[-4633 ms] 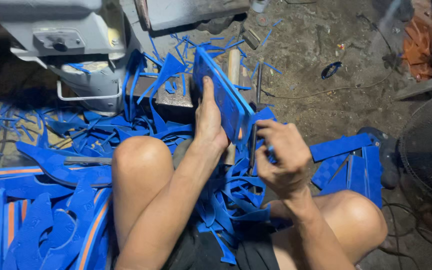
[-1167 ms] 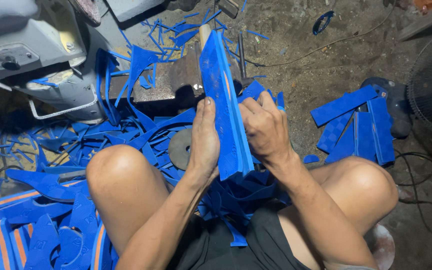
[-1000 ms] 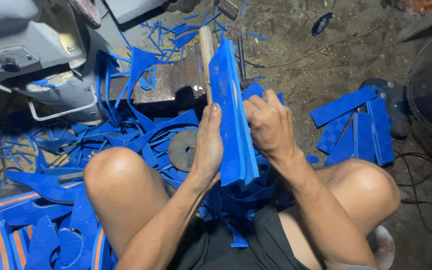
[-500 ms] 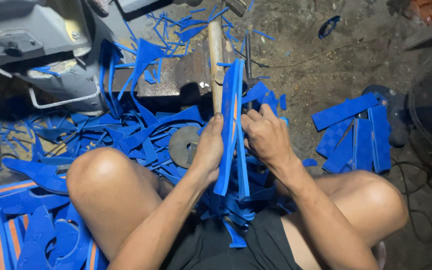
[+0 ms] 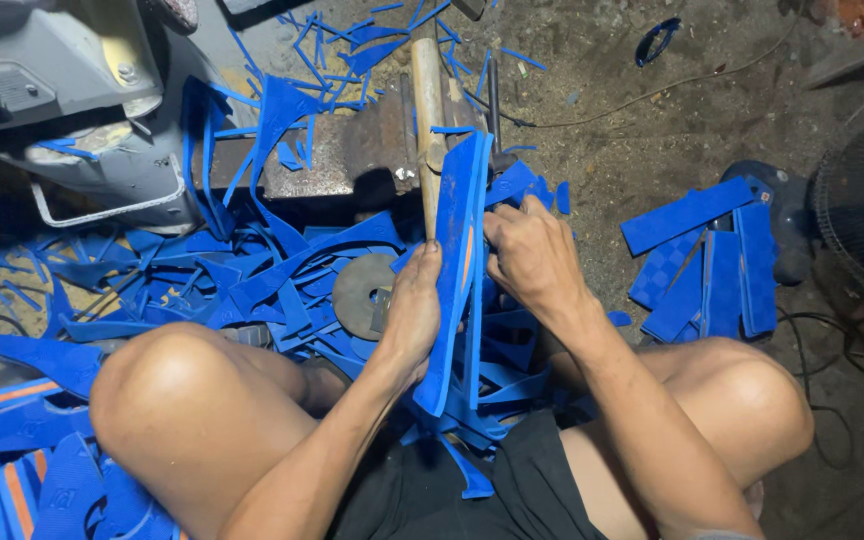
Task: The person trims the edges of blue plastic sandals using a handheld blade. They repeatedly hold each sandal against a vertical metal rod and scrape the edges to remove excess material. The person occasionally flips the sandal to trim different sides and discards the trimmed pieces onto the floor.
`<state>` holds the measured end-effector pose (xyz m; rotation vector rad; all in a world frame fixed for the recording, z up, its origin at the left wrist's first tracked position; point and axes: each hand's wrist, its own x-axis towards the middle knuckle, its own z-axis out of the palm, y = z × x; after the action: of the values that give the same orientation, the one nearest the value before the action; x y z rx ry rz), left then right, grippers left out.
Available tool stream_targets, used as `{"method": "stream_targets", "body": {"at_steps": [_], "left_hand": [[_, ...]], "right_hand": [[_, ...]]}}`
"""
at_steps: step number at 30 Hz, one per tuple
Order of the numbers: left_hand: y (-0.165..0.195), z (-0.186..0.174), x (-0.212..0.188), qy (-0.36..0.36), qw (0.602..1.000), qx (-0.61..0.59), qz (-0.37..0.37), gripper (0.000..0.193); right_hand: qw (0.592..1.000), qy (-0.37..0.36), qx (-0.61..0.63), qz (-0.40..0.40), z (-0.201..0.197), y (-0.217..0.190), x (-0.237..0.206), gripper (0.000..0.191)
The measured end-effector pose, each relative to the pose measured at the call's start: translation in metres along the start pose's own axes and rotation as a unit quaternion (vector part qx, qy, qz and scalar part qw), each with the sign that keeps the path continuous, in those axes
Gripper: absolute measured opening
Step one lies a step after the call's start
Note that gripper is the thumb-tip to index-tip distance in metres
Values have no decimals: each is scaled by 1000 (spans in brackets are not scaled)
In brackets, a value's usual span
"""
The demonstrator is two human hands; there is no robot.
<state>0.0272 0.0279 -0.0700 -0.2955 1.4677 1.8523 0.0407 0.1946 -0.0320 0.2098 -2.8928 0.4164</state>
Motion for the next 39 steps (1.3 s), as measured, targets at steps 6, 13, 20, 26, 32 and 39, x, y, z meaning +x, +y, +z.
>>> {"method": "stream_targets", "body": {"at_steps": [6, 13, 20, 26, 32, 39], "left_hand": [[8, -6, -2, -12, 1000, 10, 7, 50], [9, -17, 4, -20, 999, 26, 14, 50], [5, -28, 15, -35, 997, 64, 24, 50], [0, -35, 22, -50, 998, 47, 9, 45], [-6, -46, 33, -54, 996, 67, 18, 44], [-9, -42, 34, -63, 996, 51, 30, 48]], "right_hand": [[1000, -9, 19, 10, 13, 13, 14, 9], [998, 8, 59, 13, 30, 29, 32, 9], [994, -26, 84, 60, 38, 40, 44, 20], [988, -69, 99, 99, 44, 46, 56, 21], [973, -122, 153, 121, 47, 55, 67, 22], [977, -107, 122, 135, 45, 51, 62, 24]]}}
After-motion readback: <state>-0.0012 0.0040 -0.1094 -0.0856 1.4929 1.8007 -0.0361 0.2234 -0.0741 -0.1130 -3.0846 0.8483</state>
